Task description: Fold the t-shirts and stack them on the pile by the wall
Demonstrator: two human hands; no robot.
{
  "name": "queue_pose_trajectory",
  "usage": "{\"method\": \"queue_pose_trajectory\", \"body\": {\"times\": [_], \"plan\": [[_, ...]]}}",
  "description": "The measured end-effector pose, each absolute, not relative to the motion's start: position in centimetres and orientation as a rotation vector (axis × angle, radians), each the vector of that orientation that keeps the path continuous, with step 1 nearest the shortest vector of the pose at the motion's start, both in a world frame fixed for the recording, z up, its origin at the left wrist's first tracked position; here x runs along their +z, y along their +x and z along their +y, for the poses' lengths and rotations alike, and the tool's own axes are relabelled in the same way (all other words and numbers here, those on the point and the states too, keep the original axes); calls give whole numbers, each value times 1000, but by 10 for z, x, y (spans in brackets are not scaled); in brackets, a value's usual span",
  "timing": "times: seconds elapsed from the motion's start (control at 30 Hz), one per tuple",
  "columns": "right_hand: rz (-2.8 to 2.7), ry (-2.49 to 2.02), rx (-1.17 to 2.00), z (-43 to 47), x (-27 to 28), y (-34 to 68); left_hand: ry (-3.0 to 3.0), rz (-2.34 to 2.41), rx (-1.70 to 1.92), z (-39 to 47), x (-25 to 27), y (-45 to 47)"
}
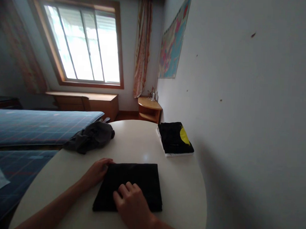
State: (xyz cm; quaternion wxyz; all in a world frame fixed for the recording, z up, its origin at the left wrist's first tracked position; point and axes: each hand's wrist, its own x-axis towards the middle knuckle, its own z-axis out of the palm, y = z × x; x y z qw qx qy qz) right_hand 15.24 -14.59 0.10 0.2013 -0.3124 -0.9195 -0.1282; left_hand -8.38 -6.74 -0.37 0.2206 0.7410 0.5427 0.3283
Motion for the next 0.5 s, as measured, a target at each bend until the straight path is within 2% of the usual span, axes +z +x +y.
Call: {"method": "queue_pose_trajectory", "body": {"times": [0.2,0.27,0.4,0.5], "plan": [[-2616,-694,-489,-151,5,151,2027,1598,929,-73,26,-67],[-2606,-662,-486,-151,3,150,2164,1479,905,-81,34,-44],[-2580,-573,-439,-153,-1,152,2401,1401,582,-95,34,-2],[-2554,-547,-249,-153,4,160,2507,1460,387,-98,22,9]]}}
